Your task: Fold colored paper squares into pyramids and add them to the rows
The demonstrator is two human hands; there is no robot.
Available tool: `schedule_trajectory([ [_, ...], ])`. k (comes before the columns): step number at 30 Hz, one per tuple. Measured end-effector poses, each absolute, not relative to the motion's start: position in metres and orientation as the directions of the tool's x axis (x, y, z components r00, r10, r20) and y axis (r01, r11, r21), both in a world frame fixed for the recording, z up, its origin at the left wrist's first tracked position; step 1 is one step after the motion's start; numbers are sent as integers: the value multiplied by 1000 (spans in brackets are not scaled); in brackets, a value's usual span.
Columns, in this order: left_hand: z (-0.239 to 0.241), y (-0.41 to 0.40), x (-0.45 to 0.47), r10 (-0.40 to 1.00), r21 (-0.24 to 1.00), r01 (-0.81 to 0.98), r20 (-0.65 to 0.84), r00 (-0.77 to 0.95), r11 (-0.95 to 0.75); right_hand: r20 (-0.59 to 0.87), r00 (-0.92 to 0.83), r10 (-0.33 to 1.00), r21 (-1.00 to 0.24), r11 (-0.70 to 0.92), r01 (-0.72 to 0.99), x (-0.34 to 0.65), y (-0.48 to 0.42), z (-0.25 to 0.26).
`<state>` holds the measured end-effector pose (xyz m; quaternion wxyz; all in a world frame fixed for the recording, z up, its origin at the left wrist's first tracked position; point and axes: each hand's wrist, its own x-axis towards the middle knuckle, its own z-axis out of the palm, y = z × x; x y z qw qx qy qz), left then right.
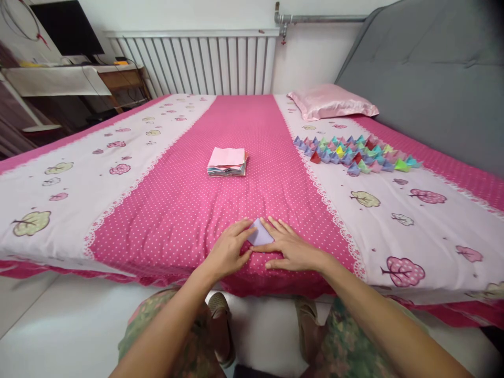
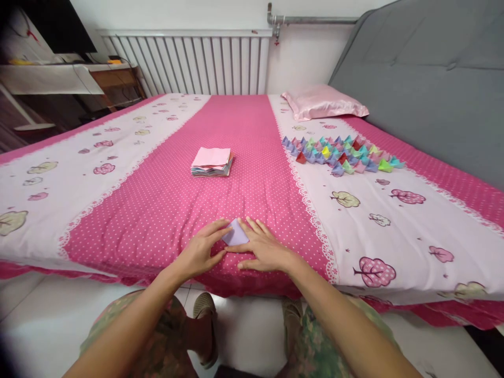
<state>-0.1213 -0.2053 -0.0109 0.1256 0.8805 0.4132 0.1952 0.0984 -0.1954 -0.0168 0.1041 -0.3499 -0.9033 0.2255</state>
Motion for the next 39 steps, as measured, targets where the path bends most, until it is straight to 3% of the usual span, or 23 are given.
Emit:
schedule_trajectory([
  [4,-7,-204,-121,733,428,609,237,638,-668,2,-729,684,-647,557,521,104,-188,-10],
  [10,-7,-200,-121,772,449,637,249,584,-626,135,-567,813,-879,362,310,106,-181,-8],
  [31,-10,-194,-118,785,471,634,279,552,-613,198,-545,815,-787,463,408,100,-177,-9],
  [36,-9,-194,-113,840,466,699,290,458,-542,184,-565,804,-803,454,385,102,-176,-8],
  [39,-9,-195,-109,889,429,782,287,356,-452,165,-485,859,-822,392,414,99,-175,-12],
])
